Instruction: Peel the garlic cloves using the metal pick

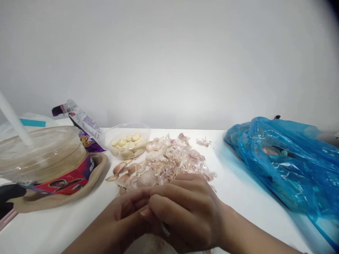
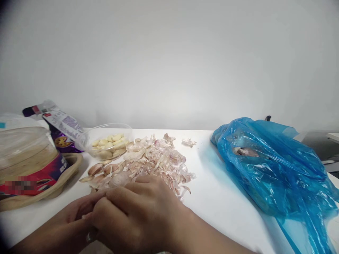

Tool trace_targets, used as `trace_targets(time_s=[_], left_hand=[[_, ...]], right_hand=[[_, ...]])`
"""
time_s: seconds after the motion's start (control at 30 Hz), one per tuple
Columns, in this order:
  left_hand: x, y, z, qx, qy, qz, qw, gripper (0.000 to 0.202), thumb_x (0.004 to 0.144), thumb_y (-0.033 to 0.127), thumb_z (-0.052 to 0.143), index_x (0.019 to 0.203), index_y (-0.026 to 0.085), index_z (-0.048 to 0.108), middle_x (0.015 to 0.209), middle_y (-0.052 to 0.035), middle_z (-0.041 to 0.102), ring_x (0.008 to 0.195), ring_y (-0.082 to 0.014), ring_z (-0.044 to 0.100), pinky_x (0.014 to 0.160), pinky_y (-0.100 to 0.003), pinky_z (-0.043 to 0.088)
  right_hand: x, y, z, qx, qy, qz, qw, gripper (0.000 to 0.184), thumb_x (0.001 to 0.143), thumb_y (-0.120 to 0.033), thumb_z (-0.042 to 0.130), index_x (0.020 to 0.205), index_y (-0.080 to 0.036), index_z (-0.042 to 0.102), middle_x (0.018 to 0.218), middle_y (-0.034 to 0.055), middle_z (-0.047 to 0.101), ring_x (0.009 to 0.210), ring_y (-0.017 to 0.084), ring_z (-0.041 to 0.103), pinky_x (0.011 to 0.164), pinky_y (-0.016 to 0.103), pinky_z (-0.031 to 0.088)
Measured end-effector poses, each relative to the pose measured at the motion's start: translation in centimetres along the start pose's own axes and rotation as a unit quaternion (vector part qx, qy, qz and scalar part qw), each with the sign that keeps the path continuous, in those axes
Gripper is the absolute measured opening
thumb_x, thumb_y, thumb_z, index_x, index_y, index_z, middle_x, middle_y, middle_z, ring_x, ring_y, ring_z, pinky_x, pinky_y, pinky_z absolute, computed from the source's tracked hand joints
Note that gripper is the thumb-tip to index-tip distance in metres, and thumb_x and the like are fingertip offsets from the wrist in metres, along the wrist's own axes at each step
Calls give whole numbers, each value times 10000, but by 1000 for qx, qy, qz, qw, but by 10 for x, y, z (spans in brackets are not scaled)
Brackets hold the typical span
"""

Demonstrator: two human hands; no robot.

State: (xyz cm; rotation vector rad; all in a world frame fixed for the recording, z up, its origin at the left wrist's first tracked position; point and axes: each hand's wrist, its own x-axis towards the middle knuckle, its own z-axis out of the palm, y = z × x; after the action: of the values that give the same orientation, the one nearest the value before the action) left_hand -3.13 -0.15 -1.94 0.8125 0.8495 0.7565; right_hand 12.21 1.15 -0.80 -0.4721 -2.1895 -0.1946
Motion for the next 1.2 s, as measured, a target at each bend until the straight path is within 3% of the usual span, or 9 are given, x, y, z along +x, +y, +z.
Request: trace_targets(time_s=[0.1,0.23,0.4,0.5,0.83,0.9,1.0,1.2], left_hand=[[1,0,-2,-2,17,6,1000,342,609,209,726,943,188,658,715,-36,726,649,-182,655,564,-248,491],[0,4,-1,-28,38,11,999,350,551,213,764,879,172,652,667,-41,737,576,-155,654,501,-212,488],[-6,11,7,-51,78,42,995,279,556,233,760,808,170,658,664,-31,746,609,-141,670,574,-210,519],[-8,9,5,-62,90,36,993,277,557,160,760,810,197,654,697,1,747,642,-129,671,590,-191,516],[-8,2,-8,-59,72,28,995,288,627,71,681,858,242,671,740,25,729,738,-142,656,661,-205,511],[-8,2,-8,-50,99,18,994,324,639,42,653,889,248,668,788,25,731,754,-139,654,671,-201,510],[-6,1,-10,-61,96,10,993,355,638,26,641,905,257,670,842,34,730,833,-151,648,715,-203,505],[-3,-2,-13,-88,55,18,994,319,655,85,645,912,270,673,972,30,714,955,-176,613,762,-220,495]], right_hand=[[0,0,-1,-3,14,-1,1000,215,804,-161,468,593,-151,508,546,-26,542,446,85,417,404,246,277],[0,-1,-2,1,47,0,999,182,802,-138,460,635,-144,532,588,-8,588,460,88,467,404,237,322],[-1,-1,-3,8,80,-7,997,117,788,-126,504,679,-132,544,741,24,655,496,89,514,410,242,350],[-2,-1,-3,12,88,-6,996,104,754,-106,549,656,-135,532,780,30,666,526,95,534,416,244,359],[1,-3,-6,13,87,-4,996,114,780,-103,513,675,-128,551,768,35,670,520,92,552,409,233,371],[1,-3,-6,11,90,-5,996,102,776,-100,513,686,-122,555,750,38,670,505,94,547,401,235,368],[1,-3,-6,7,95,-7,995,111,768,-83,490,688,-119,557,741,43,667,515,100,555,408,235,383],[3,-3,-6,10,93,-9,996,158,758,-55,459,643,-120,545,711,42,653,555,109,580,439,226,430]])
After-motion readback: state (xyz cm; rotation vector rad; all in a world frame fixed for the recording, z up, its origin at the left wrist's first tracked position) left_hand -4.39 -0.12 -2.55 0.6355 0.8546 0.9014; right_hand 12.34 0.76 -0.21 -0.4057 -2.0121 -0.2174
